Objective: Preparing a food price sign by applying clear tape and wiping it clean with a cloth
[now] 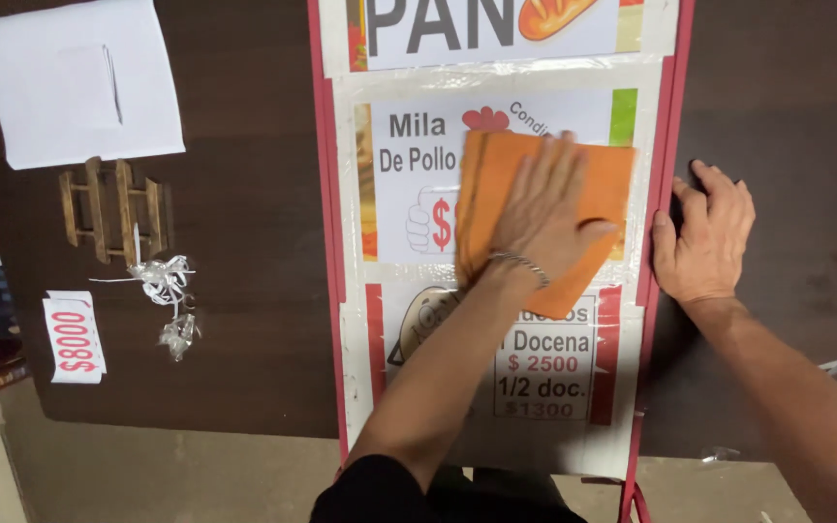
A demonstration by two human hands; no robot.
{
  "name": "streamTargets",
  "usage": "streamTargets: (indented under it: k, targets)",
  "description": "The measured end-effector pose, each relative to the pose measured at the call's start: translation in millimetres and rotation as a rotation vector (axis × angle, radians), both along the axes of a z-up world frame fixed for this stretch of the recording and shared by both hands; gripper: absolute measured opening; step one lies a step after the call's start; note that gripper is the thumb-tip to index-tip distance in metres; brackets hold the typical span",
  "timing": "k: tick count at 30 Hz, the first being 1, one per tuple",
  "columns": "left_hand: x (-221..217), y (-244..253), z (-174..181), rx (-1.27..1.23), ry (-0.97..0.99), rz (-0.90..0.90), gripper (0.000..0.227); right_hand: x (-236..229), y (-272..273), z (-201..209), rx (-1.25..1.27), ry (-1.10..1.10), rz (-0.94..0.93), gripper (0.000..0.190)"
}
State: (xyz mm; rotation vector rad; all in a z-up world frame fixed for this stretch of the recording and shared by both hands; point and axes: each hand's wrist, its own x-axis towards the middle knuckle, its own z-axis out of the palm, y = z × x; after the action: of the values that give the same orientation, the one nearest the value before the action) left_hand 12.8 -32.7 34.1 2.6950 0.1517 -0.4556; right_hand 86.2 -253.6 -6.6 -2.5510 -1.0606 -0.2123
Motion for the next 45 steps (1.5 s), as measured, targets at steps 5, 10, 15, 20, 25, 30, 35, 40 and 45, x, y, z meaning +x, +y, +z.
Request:
streamTargets:
  k: [5,10,15,20,25,30,35,40,45]
  targets:
    - [-51,64,-8,-0.102,-0.275,0.37,0.105,-1,0,2,0.012,0.012,0.001,0.047]
    - [-93,128,-16,0.034,-0.105,0.518,0.111,0,-3,-3,0.014,0.008,0.0,0.048]
    - [-104,147,-54,0.083,-0.335,0.61,0.057,1,-1,-1,0.024,0.007,-0.011,0.047]
    - [-112,153,-44,0.065,-0.77,0.599,0.03,0,-2,-1,0.029,0.033,-0.03,0.041]
    - [-122,168,-48,-0.083,-0.693,0.33,0.051,-3,-2,1,0.03,0.073,-0.032,0.044]
    - [-147,182,-33,0.099,-0.401,0.289,0.06,2,1,2,0.045,0.068,-0.025,0.045]
    - [-137,202,10,0.021,-0.114,0.63,0.055,0,-1,1,0.035,0.051,-0.03,0.043]
    - [-117,194,-35,0.03,-0.463,0.314,0.053,1,0,2,0.035,0.053,-0.031,0.046]
    - [-152,188,-2,0.1,-0.165,0.226,0.052,-3,-2,2,0.034,0.065,-0.03,0.049]
